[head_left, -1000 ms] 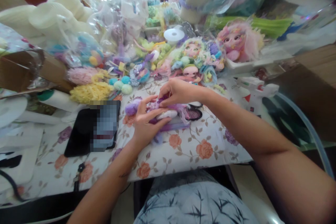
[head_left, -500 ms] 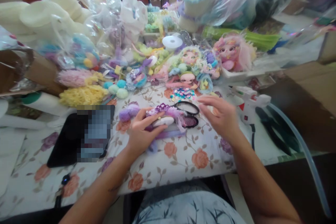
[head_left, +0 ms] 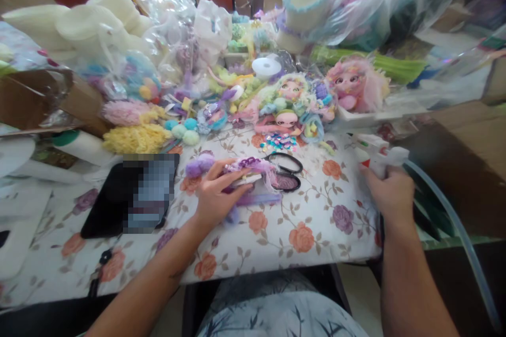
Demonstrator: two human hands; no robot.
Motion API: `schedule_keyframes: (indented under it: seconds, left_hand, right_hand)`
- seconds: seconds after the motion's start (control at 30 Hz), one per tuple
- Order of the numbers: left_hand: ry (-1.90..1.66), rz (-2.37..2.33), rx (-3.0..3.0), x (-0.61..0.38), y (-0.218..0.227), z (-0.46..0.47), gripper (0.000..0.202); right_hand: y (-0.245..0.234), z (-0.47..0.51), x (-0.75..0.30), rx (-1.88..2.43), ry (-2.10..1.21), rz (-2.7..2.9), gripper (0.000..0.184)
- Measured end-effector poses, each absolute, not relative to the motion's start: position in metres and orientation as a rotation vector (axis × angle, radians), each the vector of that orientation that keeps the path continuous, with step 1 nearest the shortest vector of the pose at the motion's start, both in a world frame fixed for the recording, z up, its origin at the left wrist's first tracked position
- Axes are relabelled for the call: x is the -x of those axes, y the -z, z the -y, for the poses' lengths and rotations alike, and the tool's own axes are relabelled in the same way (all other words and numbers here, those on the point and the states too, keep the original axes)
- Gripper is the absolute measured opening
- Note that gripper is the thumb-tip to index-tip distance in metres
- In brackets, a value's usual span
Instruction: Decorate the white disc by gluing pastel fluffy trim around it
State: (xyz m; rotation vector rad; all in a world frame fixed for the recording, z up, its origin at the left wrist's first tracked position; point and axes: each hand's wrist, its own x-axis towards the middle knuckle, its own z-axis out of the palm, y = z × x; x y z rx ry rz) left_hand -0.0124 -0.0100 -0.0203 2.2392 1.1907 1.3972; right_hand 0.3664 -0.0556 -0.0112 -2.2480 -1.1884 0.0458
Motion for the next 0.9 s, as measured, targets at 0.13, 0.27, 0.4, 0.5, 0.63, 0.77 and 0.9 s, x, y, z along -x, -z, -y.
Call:
schedule_keyframes:
  seconds: [0.13,0.27,0.4,0.5,0.63,0.77,0.9]
  left_hand:
    - [-1.41,-1.207,-2.214,0.014,0.021,0.009,0.033]
    - [-1.397,-1.242,-2.194,0.014,0.02,0.008,0.033]
    - [-1.37,-1.244,-2.203,0.014,0.018,0.008,0.031]
    - [-1.353,-1.254,-2.208,0.013,0.017,0.008,0.03]
    - [-1.347,-1.261,-2.221,0.013,0.018,0.008,0.029]
    - [-1.367,-1.238,-2.24,0.012,0.019,0.007,0.027]
    - [-1.368,-1.219,-2.257,0.012,0.019,0.008,0.027]
  right_hand:
    - [0.0,0.048,-0.366,2.204,-0.159,1.248,0.021]
    - [-0.026,0.074,-0.325,1.952,-0.52,1.027,0.019]
    - [-0.045,0.105,-0.265,1.64,-1.276,0.917,0.028]
    - [-0.043,0.113,-0.236,1.575,-1.534,0.896,0.027]
    - [-0.028,0.109,-0.222,1.466,-1.72,0.857,0.03]
    - [-0.019,0.107,-0.217,1.461,-1.725,0.874,0.024]
    - [-0.017,0.105,-0.213,1.458,-1.729,0.903,0.023]
